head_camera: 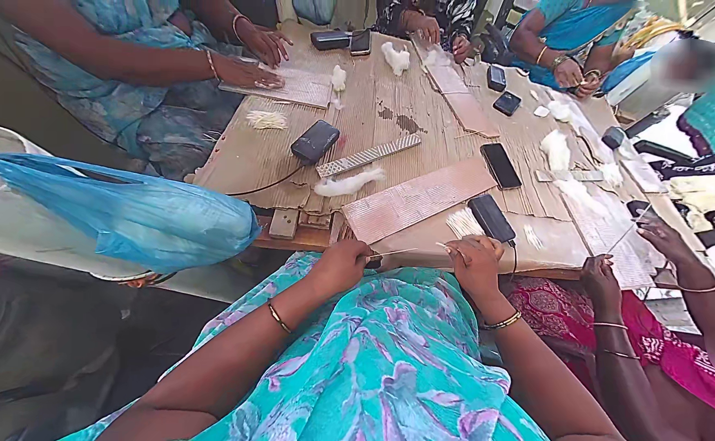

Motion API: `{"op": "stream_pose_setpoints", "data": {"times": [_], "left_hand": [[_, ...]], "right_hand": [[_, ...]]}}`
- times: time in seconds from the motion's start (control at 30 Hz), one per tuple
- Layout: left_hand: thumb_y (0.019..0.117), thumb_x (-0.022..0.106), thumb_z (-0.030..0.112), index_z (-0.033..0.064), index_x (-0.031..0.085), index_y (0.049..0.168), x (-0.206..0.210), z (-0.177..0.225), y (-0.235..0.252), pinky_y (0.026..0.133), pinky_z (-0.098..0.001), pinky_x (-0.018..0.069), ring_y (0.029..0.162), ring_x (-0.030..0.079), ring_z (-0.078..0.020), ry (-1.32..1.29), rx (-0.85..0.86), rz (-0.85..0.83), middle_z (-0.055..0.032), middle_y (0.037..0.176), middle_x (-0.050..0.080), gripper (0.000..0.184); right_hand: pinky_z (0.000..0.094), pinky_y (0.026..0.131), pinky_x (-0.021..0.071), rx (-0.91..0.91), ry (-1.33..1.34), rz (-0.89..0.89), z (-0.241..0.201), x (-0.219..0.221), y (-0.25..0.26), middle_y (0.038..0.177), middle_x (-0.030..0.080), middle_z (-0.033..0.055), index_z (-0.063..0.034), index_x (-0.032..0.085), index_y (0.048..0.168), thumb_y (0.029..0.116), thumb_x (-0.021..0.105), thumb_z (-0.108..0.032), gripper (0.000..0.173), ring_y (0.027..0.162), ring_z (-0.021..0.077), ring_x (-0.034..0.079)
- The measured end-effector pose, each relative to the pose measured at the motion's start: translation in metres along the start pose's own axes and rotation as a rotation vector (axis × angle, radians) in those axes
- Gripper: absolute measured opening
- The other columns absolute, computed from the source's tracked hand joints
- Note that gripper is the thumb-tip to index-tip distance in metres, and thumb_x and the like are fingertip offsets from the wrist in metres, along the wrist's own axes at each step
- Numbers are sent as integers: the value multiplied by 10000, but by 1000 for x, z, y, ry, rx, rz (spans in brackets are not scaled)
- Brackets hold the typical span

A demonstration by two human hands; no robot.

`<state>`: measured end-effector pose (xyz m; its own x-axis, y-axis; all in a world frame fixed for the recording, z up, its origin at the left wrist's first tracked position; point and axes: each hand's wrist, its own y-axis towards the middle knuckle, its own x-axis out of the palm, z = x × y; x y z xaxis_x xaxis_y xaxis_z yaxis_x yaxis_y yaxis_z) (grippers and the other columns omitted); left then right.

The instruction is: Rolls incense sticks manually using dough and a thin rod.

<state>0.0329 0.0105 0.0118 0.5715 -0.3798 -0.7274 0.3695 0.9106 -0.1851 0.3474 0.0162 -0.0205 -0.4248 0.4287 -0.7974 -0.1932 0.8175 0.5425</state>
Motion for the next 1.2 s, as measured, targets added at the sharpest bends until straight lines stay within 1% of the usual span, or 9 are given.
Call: {"op": "stream_pose_setpoints", "data": {"times": [0.07, 0.2, 0.33, 0.53, 0.73, 0.87, 1.0, 1.07, 1.2], "left_hand": [[1078, 512, 158, -10, 696, 1158, -2, -2, 1, 1023, -489, 494, 1128, 655, -292, -15, -22, 3, -174, 1176, 681, 261], [1080, 512, 177, -7, 691, 1171, 2, 1, 1, 1030, -485, 489, 1131, 650, -291, -23, -35, -18, -175, 1186, 679, 273], [1081, 504, 178, 0, 688, 1176, 3, -5, -2, 1020, -486, 488, 1116, 650, -286, -26, -45, -33, -172, 1180, 679, 273], [1084, 516, 192, 2, 689, 1135, 5, -15, -3, 953, -488, 512, 1029, 662, -282, -27, -67, -19, -161, 1090, 685, 262], [1075, 515, 166, -12, 694, 1140, 9, -18, 0, 966, -504, 506, 1051, 661, -303, -53, -22, -59, -181, 1105, 684, 260], [1082, 508, 187, -5, 688, 1150, 4, -23, -1, 962, -485, 502, 1037, 657, -277, -123, -59, -82, -169, 1096, 688, 271], [1090, 497, 220, 19, 662, 1155, -3, -26, 1, 890, -406, 509, 946, 638, -197, -292, -101, -26, -126, 1053, 674, 268], [1095, 488, 218, 11, 643, 1177, -6, -26, 3, 832, -351, 528, 866, 636, -153, -423, -110, 37, -108, 1013, 669, 272], [1093, 492, 207, 19, 622, 1177, -11, -28, 2, 714, -238, 495, 739, 580, -50, -633, -126, 155, -34, 943, 656, 243]], "right_hand": [[687, 1008, 336, 160, -46, 42, 11, -2, 10, 996, 758, 137, -74, 789, 1016, 990, 623, -199, 209, 1087, 417, 645], [710, 1027, 306, 401, -152, -20, 26, 11, 34, 1160, 719, 172, -99, 773, 1109, 1022, 603, -219, 225, 1236, 446, 560], [706, 1023, 315, 514, -152, -73, 36, 25, 41, 1251, 675, 197, -113, 750, 1200, 1035, 591, -247, 265, 1290, 461, 508], [697, 1044, 291, 639, -96, -24, 42, 11, 32, 1227, 689, 190, -109, 756, 1183, 1062, 537, -264, 295, 1302, 457, 495], [725, 1006, 337, 403, -110, -163, 46, 4, 14, 1179, 692, 224, -94, 779, 1119, 993, 637, -194, 214, 1259, 499, 523], [710, 985, 365, 344, -85, 23, 49, 2, 12, 1120, 703, 242, -63, 785, 1073, 982, 624, -182, 219, 1166, 505, 579], [706, 968, 383, 239, -51, 69, 39, 5, 43, 1087, 709, 240, -55, 785, 1060, 982, 612, -201, 239, 1125, 509, 596], [702, 969, 391, 141, -10, 34, 26, 12, 68, 1112, 713, 227, -54, 784, 1069, 986, 627, -207, 235, 1142, 497, 594], [659, 966, 403, -75, 49, -79, -7, 47, 126, 1138, 708, 176, -88, 784, 1071, 961, 647, -178, 197, 1154, 446, 590]]}}
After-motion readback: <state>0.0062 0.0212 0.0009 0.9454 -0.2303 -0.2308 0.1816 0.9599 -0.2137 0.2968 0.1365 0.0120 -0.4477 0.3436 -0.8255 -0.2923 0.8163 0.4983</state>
